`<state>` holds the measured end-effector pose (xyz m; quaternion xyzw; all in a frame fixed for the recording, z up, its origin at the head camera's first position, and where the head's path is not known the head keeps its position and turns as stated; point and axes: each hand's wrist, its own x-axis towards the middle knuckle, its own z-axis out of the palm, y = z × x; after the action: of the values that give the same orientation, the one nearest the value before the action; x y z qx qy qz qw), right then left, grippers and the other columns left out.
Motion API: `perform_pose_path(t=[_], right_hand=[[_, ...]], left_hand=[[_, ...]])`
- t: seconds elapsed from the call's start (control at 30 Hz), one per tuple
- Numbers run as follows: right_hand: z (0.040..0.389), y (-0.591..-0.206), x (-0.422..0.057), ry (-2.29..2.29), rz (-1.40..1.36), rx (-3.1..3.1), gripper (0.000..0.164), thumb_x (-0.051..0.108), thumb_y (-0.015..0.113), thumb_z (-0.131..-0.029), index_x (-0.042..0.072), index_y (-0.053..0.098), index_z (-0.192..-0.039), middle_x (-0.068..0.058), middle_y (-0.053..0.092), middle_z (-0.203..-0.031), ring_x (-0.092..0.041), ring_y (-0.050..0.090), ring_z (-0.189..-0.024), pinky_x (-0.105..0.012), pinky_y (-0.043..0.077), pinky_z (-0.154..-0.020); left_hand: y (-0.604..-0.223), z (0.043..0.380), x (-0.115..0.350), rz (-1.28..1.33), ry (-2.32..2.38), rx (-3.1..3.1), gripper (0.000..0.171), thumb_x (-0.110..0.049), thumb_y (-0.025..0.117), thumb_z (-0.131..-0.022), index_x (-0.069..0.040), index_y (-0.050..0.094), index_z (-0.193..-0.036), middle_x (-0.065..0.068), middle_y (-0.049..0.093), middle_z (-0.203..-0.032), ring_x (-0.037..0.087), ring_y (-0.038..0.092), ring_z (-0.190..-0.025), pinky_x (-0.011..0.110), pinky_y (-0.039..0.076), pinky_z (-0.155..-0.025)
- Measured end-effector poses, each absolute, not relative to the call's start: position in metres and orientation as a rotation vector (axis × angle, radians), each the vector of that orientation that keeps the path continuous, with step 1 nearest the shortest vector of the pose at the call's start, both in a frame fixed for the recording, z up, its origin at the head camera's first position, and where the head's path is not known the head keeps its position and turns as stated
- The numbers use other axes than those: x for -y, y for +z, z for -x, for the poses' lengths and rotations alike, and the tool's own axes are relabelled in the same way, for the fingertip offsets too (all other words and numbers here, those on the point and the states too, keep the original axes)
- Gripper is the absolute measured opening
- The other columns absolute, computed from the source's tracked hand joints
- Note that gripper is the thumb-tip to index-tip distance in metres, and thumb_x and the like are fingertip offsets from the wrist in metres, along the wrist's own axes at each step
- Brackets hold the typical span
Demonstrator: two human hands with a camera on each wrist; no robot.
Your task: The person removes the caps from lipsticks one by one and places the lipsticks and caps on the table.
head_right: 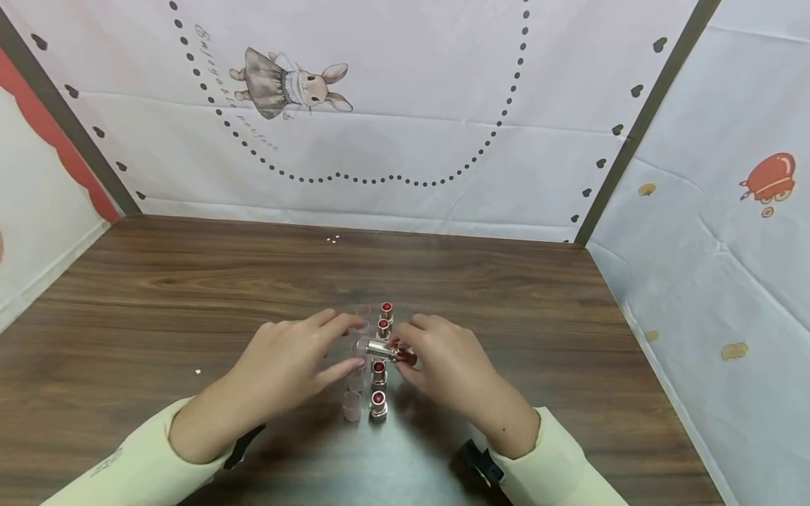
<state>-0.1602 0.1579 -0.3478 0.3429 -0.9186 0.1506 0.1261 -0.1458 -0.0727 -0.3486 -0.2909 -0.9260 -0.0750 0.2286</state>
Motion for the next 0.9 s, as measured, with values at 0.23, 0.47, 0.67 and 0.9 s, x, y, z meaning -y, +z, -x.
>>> perform_pose_path(t=[0.23,0.47,0.67,0.9], right_hand=[[0.152,-0.343,-0.156,0.443,-1.038,2.643,0.024,0.015,0.084,-0.079,0.023,0.072,-0.098,0.012,0.062,-0.083,-0.003,0.059,-0.072,-0.019,0.048,-0.062],[0.147,-0.346,-0.155,0.438,-1.063,2.605,0.023,0.017,0.084,-0.078,0.022,0.071,-0.097,0.011,0.060,-0.081,-0.002,0.058,-0.074,-0.020,0.049,-0.062],[0.147,-0.346,-0.154,0.435,-1.053,2.598,0.024,0.018,0.085,-0.078,0.022,0.071,-0.098,0.011,0.062,-0.083,-0.001,0.058,-0.073,-0.021,0.049,-0.061],[0.148,-0.348,-0.152,0.406,-0.996,2.675,0.023,0.025,0.084,-0.081,0.019,0.074,-0.100,0.010,0.062,-0.084,-0.002,0.056,-0.070,-0.020,0.047,-0.058]], left_hand=[[-0.351,0.144,0.069,0.827,-0.247,2.516,0.036,-0.048,0.077,-0.084,-0.023,0.068,-0.108,-0.009,0.070,-0.088,0.009,0.057,-0.050,0.023,0.031,-0.041],[-0.353,0.143,0.067,0.859,-0.227,2.501,0.029,-0.047,0.079,-0.082,-0.023,0.065,-0.093,-0.013,0.062,-0.073,0.009,0.051,-0.048,0.025,0.029,-0.040],[-0.351,0.143,0.069,0.865,-0.247,2.482,0.028,-0.046,0.078,-0.083,-0.023,0.066,-0.090,-0.013,0.063,-0.073,0.011,0.054,-0.049,0.025,0.030,-0.040],[-0.349,0.143,0.071,0.855,-0.236,2.501,0.026,-0.048,0.075,-0.085,-0.024,0.067,-0.091,-0.013,0.061,-0.070,0.010,0.054,-0.049,0.026,0.029,-0.041]])
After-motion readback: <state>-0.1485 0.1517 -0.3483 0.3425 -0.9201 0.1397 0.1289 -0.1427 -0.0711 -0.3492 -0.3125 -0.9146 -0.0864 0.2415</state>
